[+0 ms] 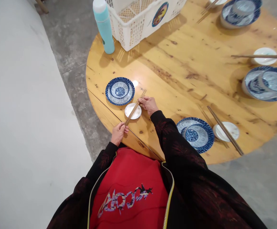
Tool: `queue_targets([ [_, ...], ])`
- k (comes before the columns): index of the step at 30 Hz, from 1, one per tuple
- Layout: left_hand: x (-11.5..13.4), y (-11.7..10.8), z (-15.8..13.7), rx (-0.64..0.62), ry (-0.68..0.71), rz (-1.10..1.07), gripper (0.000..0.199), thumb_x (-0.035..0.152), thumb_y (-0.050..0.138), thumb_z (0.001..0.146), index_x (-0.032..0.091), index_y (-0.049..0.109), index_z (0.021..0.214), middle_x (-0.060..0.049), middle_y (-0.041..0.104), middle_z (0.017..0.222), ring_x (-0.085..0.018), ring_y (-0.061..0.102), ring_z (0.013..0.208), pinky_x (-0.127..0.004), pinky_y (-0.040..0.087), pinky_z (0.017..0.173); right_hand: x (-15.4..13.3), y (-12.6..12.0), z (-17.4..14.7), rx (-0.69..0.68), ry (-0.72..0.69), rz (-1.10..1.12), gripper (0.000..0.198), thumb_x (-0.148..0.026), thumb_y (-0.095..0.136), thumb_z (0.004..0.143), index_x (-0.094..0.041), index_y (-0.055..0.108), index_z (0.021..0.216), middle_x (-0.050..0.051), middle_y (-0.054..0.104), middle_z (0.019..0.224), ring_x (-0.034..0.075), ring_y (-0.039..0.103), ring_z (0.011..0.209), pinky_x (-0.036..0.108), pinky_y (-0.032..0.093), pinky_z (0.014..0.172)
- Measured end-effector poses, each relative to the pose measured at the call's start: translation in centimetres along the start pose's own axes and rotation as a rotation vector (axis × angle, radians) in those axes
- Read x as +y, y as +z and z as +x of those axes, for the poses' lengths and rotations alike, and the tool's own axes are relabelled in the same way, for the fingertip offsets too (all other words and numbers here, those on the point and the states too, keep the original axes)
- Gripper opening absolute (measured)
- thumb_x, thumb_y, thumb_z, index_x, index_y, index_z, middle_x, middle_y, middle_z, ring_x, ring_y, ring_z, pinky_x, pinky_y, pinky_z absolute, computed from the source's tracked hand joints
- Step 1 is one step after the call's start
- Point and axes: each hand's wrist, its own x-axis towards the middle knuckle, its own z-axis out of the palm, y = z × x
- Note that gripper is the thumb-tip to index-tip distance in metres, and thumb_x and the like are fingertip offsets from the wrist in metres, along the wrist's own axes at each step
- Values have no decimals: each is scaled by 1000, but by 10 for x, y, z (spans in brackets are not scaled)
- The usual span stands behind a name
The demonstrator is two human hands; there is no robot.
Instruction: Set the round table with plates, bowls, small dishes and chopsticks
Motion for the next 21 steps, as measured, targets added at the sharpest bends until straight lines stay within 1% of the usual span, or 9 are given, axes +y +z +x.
queue_targets([
  [2, 0, -1, 2, 8, 11, 0, 9, 21, 64, 90, 14, 67, 95, -1, 70, 73, -6, 62, 56, -16, 51, 55, 1, 0, 2, 3, -4, 5, 28, -27, 87, 67, -16, 61, 64, 0, 58, 58, 3, 27, 42, 19, 14, 35],
  [5, 0, -2, 3, 11, 26, 2, 10, 20, 62, 91, 14, 68, 96, -1, 70, 73, -6, 62, 57, -16, 51, 56, 3, 0, 4, 7, -4, 12, 28, -27, 86, 68, -17, 61, 63, -2, 54, 55, 3, 26, 42, 18, 15, 36],
  [9, -1, -3, 3, 13, 36, 21, 10, 23, 63, 91, 14, 68, 95, -2, 70, 74, -7, 62, 57, -16, 50, 56, 4, 2, 5, -2, -7, 19, 30, -28, 87, 68, -18, 59, 62, -2, 52, 54, 3, 28, 43, 17, 15, 36],
  [17, 0, -5, 4, -7, 22, 28, 11, 25, 64, 92, 14, 66, 93, -2, 70, 74, -8, 63, 58, -18, 50, 58, 6, 1, 5, 4, -13, 7, 30, -31, 87, 68, -19, 59, 65, 0, 59, 60, 4, 29, 44, 18, 17, 37],
  [21, -1, -5, 3, -10, 18, 42, 18, 32, 64, 94, 15, 65, 87, -3, 70, 73, -9, 63, 58, -21, 51, 57, 8, 0, 6, -4, -34, -4, 30, -36, 87, 67, -18, 63, 66, -1, 55, 56, 4, 29, 43, 19, 17, 36],
])
